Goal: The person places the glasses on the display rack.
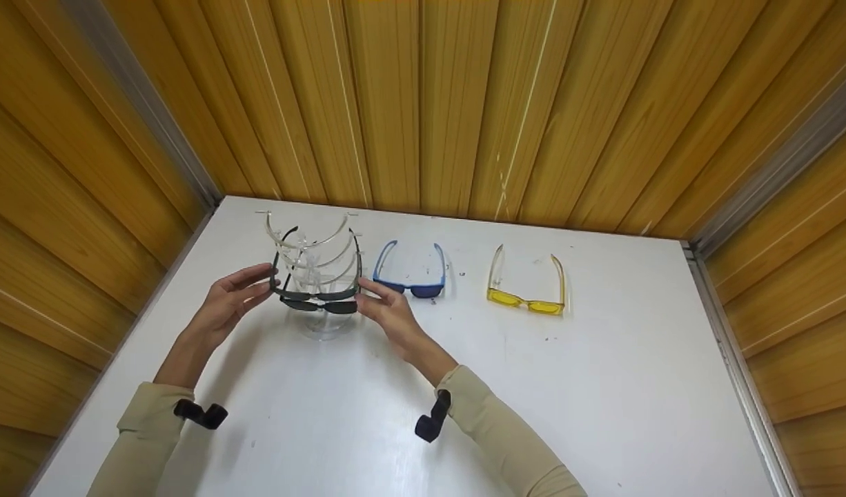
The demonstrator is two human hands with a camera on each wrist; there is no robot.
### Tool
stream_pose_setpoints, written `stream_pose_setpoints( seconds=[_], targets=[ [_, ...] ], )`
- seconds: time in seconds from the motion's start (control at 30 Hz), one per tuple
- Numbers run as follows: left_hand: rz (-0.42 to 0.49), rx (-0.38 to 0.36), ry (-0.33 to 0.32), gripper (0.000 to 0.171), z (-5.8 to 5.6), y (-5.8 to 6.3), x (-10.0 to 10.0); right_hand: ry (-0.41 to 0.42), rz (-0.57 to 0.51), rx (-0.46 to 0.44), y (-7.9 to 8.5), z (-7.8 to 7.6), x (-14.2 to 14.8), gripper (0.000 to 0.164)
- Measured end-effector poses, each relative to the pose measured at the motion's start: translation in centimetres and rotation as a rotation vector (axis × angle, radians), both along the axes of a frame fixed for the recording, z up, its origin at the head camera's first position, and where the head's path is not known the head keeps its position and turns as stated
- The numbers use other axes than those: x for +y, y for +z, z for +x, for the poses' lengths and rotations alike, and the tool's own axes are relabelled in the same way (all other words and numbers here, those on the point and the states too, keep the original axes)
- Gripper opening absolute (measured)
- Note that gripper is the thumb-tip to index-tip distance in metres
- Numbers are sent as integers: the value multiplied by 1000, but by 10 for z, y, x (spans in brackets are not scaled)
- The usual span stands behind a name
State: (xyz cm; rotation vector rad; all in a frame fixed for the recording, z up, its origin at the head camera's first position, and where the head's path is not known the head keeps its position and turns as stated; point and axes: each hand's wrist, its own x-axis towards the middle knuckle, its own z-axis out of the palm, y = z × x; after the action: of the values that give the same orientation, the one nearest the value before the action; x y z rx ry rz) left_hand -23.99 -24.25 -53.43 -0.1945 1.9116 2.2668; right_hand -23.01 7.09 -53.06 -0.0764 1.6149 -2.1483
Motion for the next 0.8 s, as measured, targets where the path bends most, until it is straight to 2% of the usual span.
stream_pose_setpoints(
  seconds=[0.2,0.43,0.7,0.8],
  targets=[
    [58,11,26,52,-8,-5,-1,44,-18,9,0,-2,0,56],
    [39,12,14,53,-15,-10,-1,42,-19,6,-2,-5,-1,56],
    [47,14,17,52,-17,-12,2,51,-21,18,-4,-5,1,55],
    [23,12,-1,52,-15,-12,0,59,-25,16,-5,-4,1,56]
  ],
)
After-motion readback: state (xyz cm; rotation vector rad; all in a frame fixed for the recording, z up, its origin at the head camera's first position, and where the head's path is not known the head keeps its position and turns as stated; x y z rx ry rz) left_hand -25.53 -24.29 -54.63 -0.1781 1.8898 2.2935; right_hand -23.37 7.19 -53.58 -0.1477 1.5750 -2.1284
